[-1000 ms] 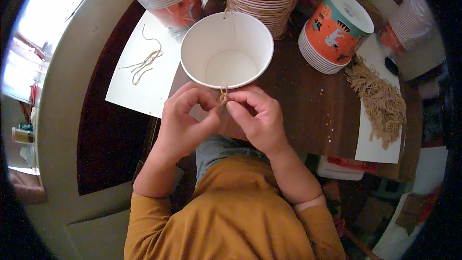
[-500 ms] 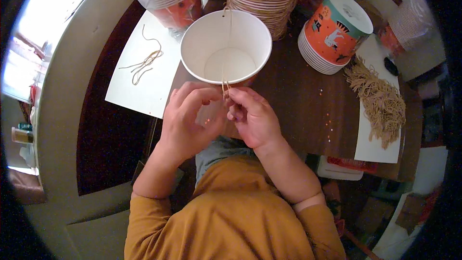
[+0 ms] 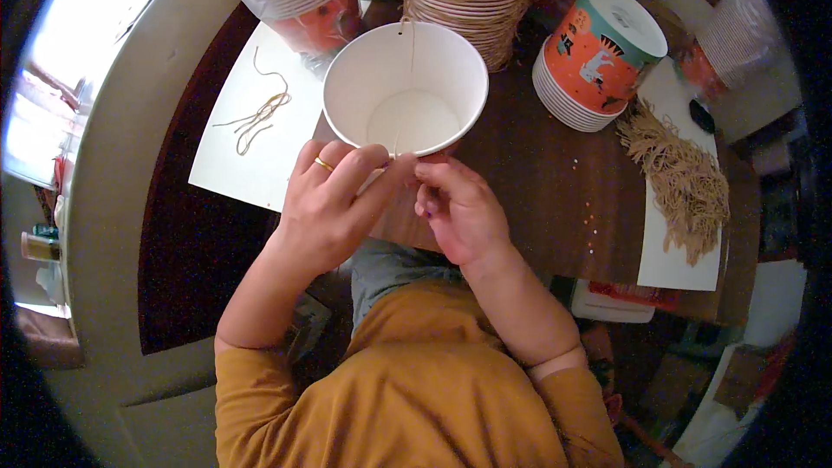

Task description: Attaching twine handles to decorative paper buckets by threading them through holes.

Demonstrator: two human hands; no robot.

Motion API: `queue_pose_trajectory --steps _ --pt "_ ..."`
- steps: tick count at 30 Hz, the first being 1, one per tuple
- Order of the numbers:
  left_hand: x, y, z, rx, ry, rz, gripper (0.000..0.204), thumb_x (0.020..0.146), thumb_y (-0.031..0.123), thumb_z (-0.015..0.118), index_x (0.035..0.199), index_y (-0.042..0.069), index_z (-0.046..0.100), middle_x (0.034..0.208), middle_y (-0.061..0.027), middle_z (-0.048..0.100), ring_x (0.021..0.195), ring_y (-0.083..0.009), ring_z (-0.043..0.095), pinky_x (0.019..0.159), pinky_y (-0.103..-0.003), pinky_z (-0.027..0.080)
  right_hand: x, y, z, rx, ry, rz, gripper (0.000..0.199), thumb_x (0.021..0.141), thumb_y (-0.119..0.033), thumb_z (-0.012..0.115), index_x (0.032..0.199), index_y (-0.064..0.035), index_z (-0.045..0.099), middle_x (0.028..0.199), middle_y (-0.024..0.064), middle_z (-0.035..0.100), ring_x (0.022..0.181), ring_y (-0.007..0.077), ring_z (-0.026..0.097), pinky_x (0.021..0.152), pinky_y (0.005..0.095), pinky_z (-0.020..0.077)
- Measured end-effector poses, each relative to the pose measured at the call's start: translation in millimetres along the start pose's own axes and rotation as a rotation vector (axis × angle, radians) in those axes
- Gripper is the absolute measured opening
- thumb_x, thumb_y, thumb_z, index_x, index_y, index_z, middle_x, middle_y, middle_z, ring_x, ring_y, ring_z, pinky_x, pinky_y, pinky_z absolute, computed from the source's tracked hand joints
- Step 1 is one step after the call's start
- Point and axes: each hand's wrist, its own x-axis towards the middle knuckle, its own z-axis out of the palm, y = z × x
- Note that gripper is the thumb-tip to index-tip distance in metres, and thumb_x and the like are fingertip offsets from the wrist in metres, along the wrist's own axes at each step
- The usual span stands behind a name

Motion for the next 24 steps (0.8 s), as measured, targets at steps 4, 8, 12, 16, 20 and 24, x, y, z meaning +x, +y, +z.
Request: queue_pose_trajectory --steps 4,8,12,16,20,24 --pt "1.4 -2.5 2.3 -0.011 0.011 0.035 0.026 0.070 0.015 0.058 0.093 0.006 0.064 0.090 -0.0013 0.053 0.076 -0.0157 0.051 0.068 -0.031 0.040 -0.3 -2.0 1.3 0.016 0.003 0.000 0.014 0.085 -0.010 0.057 0.094 -0.0016 0.064 0.081 0.0054 0.064 0.056 0.0081 0.052 0.053 0.0227 0.0420" --pt "-1.2 -6.2 5.5 -0.034 0.023 0.036 0.024 0.068 0.014 0.060 0.090 0.007 0.064 0.089 -0.0008 0.053 0.075 -0.0157 0.051 0.068 -0.031 0.039 -1.4 -5.6 4.9 -0.046 0.034 -0.008 0.014 0.085 -0.011 0.057 0.093 -0.0023 0.064 0.080 0.0044 0.064 0.055 0.0078 0.051 0.053 0.0227 0.0408" --pt "-0.2 -5.8 5.7 -0.057 0.054 0.005 0.024 0.066 0.014 0.061 0.090 0.008 0.064 0.089 -0.0001 0.053 0.075 -0.0155 0.051 0.068 -0.031 0.039 -1.6 -8.0 3.3 -0.061 0.113 -0.018 0.013 0.085 -0.011 0.056 0.092 -0.0033 0.064 0.078 0.0025 0.062 0.055 0.0076 0.049 0.053 0.0225 0.0399" --pt "-2.3 -7.4 6.0 -0.034 0.042 0.004 0.024 0.065 0.014 0.063 0.088 0.010 0.064 0.088 0.0004 0.053 0.074 -0.0154 0.051 0.067 -0.030 0.038 -7.9 -14.3 20.7 -0.028 0.160 -0.078 0.012 0.086 -0.012 0.056 0.092 -0.0043 0.063 0.077 0.0009 0.060 0.056 0.0071 0.048 0.054 0.0219 0.0395" --pt "0.1 -5.7 7.0 -0.028 0.033 -0.012 0.027 0.065 0.015 0.065 0.091 0.011 0.064 0.086 0.0004 0.052 0.074 -0.0158 0.051 0.066 -0.030 0.038 -9.0 -14.7 13.9 -0.190 0.070 -0.027 0.021 0.089 -0.020 0.056 0.102 -0.0046 0.063 0.088 0.0011 0.064 0.078 0.0121 0.058 0.075 0.0266 0.0464" --pt "2.1 -0.4 5.9 -0.041 -0.016 -0.083 0.031 0.065 0.017 0.068 0.095 0.011 0.064 0.085 0.0002 0.052 0.074 -0.0168 0.052 0.067 -0.031 0.038 -10.5 -15.1 13.1 -0.422 0.025 -0.110 0.023 0.094 -0.021 0.052 0.104 -0.0026 0.061 0.088 0.0013 0.063 0.079 0.0099 0.056 0.074 0.0263 0.0464"
